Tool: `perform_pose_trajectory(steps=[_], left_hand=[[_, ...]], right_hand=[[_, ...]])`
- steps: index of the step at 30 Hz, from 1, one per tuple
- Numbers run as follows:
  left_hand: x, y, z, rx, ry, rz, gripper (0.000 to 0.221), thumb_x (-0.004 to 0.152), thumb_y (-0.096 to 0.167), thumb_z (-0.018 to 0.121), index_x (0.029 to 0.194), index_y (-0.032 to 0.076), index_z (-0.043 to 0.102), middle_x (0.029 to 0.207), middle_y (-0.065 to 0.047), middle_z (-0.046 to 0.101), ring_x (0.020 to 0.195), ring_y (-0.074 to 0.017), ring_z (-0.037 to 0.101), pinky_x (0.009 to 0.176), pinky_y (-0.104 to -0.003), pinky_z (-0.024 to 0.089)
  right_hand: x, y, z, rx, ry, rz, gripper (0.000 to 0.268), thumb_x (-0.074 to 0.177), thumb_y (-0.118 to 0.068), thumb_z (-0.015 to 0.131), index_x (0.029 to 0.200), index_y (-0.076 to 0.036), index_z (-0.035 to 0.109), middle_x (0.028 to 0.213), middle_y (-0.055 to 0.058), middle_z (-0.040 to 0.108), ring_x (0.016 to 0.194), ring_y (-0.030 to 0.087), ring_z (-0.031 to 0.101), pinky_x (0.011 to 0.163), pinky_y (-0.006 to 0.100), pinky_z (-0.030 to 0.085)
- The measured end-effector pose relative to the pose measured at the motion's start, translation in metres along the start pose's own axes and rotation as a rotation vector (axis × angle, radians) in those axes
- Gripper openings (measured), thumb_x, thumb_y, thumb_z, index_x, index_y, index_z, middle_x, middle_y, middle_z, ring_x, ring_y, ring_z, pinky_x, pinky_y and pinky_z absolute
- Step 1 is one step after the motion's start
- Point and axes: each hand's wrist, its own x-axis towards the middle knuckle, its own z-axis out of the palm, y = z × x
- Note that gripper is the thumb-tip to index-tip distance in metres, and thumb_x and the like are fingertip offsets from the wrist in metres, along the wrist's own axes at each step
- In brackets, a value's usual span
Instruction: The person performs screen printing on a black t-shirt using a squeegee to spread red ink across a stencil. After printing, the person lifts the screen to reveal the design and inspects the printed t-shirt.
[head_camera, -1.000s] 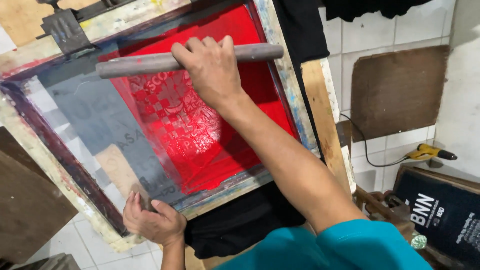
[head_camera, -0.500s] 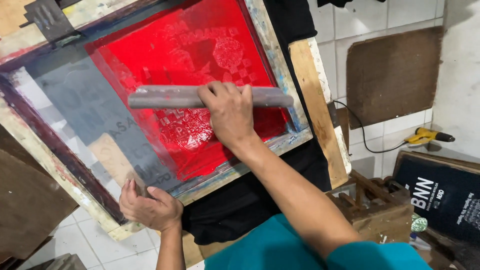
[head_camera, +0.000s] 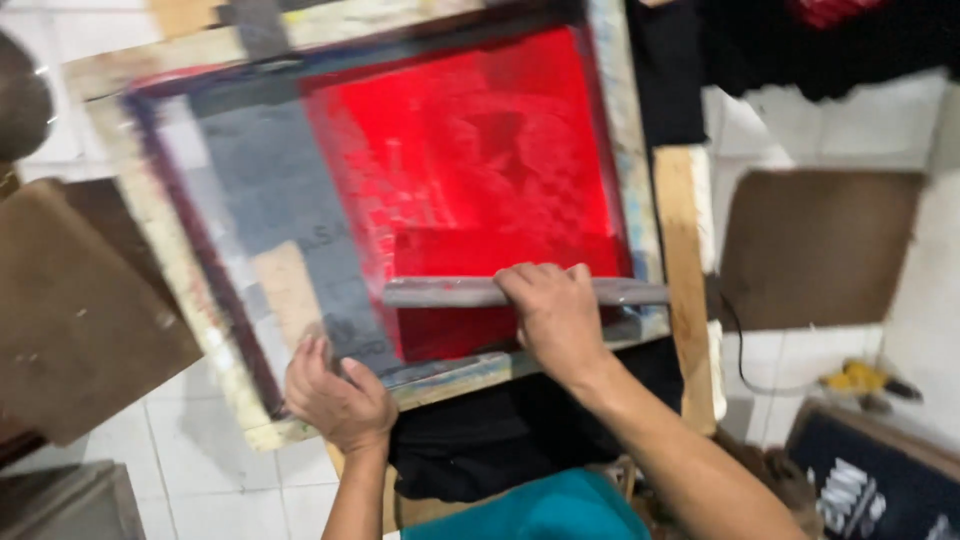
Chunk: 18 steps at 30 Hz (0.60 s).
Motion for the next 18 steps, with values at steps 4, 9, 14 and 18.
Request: perform_pose_trajectory(steps=[4, 9, 14, 18], left_hand=[[0.0, -0.002, -0.001, 0.04, 0.01, -0.037, 0.033, 0.105, 0.017, 0.043, 0.129, -0.001, 0.056, 0.134, -0.017, 0.06, 0.12, -0.041, 0.059, 0.103, -0.054, 0.042], [0.003, -0.001, -0.001, 0.05, 0.006, -0.042, 0.029, 0.104, 0.015, 0.044, 0.127, 0.001, 0.056, 0.131, -0.017, 0.062, 0.117, -0.0392, 0.06, 0.102, -0.051, 0.043], [0.0, -0.005, 0.0, 0.061, -0.005, -0.028, 0.031, 0.104, 0.017, 0.044, 0.126, 0.0, 0.058, 0.132, -0.018, 0.062, 0.119, -0.0403, 0.059, 0.103, -0.052, 0.043], [0.001, -0.004, 0.0, 0.06, -0.007, -0.021, 0.032, 0.105, 0.017, 0.044, 0.128, -0.002, 0.058, 0.133, -0.019, 0.062, 0.118, -0.0428, 0.06, 0.102, -0.055, 0.043]], right_hand=[[0.072, 0.013, -0.002, -0.041, 0.077, -0.131, 0.035, 0.082, -0.01, 0.057, 0.114, -0.019, 0.069, 0.125, 0.01, 0.071, 0.096, 0.034, 0.068, 0.074, 0.053, 0.037], [0.18, 0.04, -0.02, -0.252, 0.349, -0.337, 0.017, 0.091, -0.001, 0.059, 0.095, -0.017, 0.065, 0.087, 0.001, 0.07, 0.075, 0.027, 0.062, 0.069, 0.041, 0.033], [0.222, 0.057, -0.02, -0.28, 0.418, -0.436, 0.025, 0.084, -0.001, 0.06, 0.102, -0.019, 0.066, 0.092, -0.003, 0.07, 0.077, 0.026, 0.06, 0.067, 0.04, 0.032], [0.235, 0.069, -0.013, -0.272, 0.396, -0.458, 0.024, 0.082, -0.001, 0.064, 0.098, -0.018, 0.061, 0.084, -0.001, 0.06, 0.074, 0.027, 0.057, 0.069, 0.04, 0.033]])
